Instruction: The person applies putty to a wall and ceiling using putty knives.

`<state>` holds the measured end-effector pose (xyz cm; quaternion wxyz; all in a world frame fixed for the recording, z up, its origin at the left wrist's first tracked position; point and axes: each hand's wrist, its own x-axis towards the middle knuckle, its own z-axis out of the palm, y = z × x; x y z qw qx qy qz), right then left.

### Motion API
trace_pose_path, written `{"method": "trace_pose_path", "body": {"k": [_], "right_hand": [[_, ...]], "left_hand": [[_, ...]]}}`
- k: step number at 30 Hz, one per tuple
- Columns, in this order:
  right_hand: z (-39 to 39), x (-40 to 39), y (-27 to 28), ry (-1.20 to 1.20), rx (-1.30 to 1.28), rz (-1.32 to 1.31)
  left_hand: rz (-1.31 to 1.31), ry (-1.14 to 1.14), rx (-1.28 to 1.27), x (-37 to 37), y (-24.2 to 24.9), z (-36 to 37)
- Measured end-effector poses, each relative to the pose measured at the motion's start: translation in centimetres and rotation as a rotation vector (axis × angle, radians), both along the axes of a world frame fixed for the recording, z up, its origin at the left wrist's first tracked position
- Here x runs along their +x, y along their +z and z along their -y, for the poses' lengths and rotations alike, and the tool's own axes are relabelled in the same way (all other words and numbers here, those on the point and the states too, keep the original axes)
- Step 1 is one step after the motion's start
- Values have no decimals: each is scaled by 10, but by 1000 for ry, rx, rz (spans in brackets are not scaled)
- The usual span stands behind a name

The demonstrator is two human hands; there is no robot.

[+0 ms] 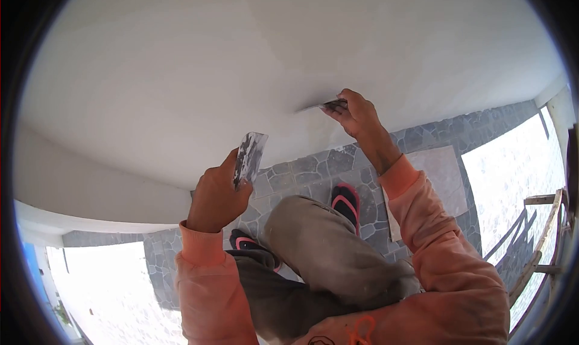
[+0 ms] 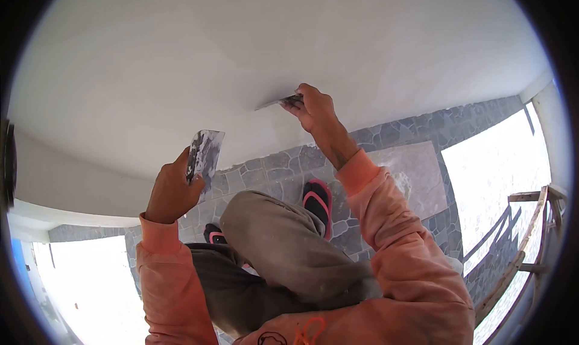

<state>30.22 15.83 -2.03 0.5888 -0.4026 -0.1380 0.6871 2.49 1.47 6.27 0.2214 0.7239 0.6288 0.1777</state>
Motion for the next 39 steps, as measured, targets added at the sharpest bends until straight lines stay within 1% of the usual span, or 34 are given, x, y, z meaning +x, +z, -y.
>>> {"method": "trace_pose_path", "body": {"k": [2,5,8,9,11,12,14,15,17,20,22,23,26,27,29,30,31,35,37,39], "right_hand": [[11,1,18,13,53,-14],[33,12,31,27,132,-47],[52,26,34,44,181,-36],[60,27,37,56,199,-47],[75,28,40,65,201,-91],[81,28,42,100,244,-106],[94,24,51,173,331,-137],[103,18,59,168,320,-126],[120,17,73,202,710,582],[127,8,80,155,815,1110],[138,-21,113,6,1022,979],[142,-23,123,73,1122,1052],[130,-38,121,100,1564,1127],[129,-41,117,208,1618,1134],[131,-46,108,252,1648,1255],[133,-49,103,275,1663,1317],[136,-52,98,283,1625,1330],[123,-44,72,303,1644,1424],[114,-33,63,311,1653,1481],[100,-16,51,323,1613,1654]], "left_hand": [[93,63,39,-5,0,-1],[367,123,169,-9,0,-5],[718,221,21,-19,7,-9],[912,265,-3,-17,7,-9],[1217,253,-101,-11,8,-8],[1368,246,-152,-9,9,-8],[1517,228,-253,-6,9,-8],[1591,216,-305,-4,9,-9],[1569,182,-290,3,9,-6],[1616,172,-314,12,8,-4],[1666,164,-339,16,10,-1],[1663,156,-358,18,12,1],[1683,123,-385,19,18,4],[1707,108,-377,17,16,3],[1751,84,-368,15,8,3],[1726,94,-355,12,7,3],[1701,105,-344,12,7,4],[1557,142,-253,9,1,7],[1537,167,-231,9,2,9],[1535,175,-209,13,12,11]]}}
